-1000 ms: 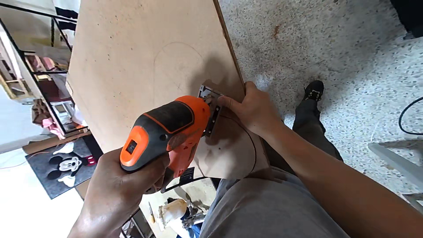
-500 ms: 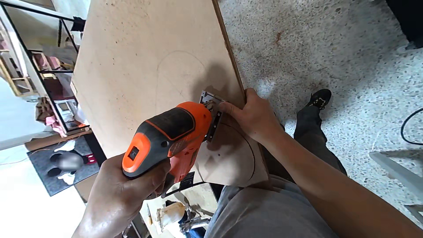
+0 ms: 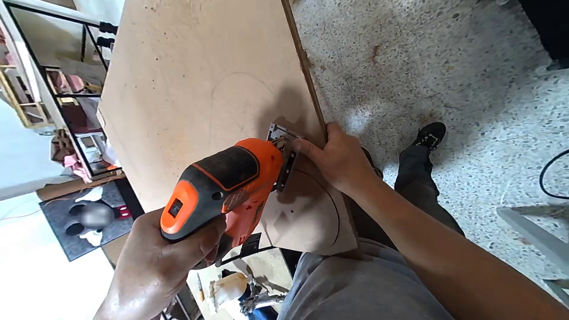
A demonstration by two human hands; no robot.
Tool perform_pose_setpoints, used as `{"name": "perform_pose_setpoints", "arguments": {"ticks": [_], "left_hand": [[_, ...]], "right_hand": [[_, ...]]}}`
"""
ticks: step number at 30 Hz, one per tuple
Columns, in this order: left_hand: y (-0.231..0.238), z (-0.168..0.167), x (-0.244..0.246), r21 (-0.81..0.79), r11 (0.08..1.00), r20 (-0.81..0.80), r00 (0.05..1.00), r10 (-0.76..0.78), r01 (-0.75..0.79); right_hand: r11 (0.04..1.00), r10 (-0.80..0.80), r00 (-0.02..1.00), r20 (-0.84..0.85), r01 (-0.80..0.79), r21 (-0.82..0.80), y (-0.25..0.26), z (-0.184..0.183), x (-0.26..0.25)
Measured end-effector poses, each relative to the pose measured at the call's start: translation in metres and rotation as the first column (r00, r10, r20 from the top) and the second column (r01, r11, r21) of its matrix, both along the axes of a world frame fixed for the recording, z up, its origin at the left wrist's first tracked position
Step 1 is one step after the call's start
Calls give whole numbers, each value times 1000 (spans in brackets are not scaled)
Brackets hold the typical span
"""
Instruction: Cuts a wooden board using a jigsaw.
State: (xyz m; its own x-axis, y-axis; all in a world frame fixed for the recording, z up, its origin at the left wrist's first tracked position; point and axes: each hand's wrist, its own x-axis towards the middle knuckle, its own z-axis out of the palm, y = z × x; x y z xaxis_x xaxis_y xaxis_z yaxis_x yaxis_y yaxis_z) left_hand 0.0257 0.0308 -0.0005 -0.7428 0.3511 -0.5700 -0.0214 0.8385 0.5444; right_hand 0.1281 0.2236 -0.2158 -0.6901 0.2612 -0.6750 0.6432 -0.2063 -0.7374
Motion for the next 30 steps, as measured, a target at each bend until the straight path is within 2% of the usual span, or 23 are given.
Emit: {"name": "perform_pose_setpoints", "arguments": {"ticks": [30], "left_hand": [[13, 0, 2, -2, 998, 5, 998, 58, -58]], "right_hand": [[1000, 5, 1000, -31, -5, -2, 7, -4, -5]]}}
